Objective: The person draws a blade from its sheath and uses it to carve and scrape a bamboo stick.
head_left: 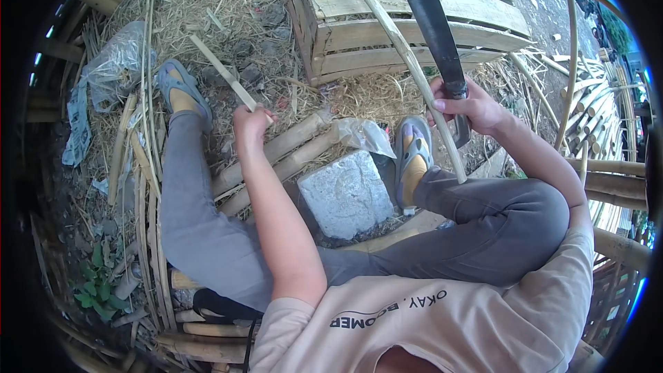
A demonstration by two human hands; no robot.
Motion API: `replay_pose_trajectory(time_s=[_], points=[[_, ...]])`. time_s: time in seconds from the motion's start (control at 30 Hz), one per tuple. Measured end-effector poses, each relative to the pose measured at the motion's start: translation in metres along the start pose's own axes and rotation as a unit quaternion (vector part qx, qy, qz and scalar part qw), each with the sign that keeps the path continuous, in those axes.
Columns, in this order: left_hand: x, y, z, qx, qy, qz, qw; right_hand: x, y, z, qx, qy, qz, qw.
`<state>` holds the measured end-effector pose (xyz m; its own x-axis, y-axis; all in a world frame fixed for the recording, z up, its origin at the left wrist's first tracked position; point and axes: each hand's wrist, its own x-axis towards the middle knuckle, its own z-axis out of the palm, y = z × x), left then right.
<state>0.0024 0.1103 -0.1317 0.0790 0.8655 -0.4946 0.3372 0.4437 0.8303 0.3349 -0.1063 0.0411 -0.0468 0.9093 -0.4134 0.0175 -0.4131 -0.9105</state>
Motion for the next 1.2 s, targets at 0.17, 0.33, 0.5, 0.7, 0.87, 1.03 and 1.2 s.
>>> replay_pose_trajectory(time_s=[0.17,0.33,0.5,0.7,0.87,1.03,1.2], points=[[-0.111,-0.022,0.02,0.184,-0.008,-0.003,0.983,0.003,-0.005,0.005,0.035,0.0,-0.003,0.999],[-0.185,-0.049,0.014,0.379,-0.051,0.014,0.924,0.001,-0.015,0.007,0.045,0.015,-0.028,0.999],[-0.233,-0.023,0.01,0.485,-0.077,0.089,0.866,0.003,-0.013,0.009,0.031,-0.019,-0.033,0.999],[-0.224,0.028,0.06,0.022,-0.314,0.212,0.925,0.016,-0.01,0.032,0.074,-0.025,-0.038,0.996],[-0.21,0.071,0.083,-0.151,-0.382,0.111,0.905,0.028,-0.011,0.05,0.069,-0.017,-0.049,0.996],[-0.22,0.085,0.079,-0.196,-0.367,0.01,0.909,0.031,-0.014,0.057,-0.006,0.056,-0.025,0.998],[-0.225,0.077,0.062,-0.205,-0.338,0.023,0.918,0.024,-0.025,0.037,-0.252,0.111,0.084,0.958]])
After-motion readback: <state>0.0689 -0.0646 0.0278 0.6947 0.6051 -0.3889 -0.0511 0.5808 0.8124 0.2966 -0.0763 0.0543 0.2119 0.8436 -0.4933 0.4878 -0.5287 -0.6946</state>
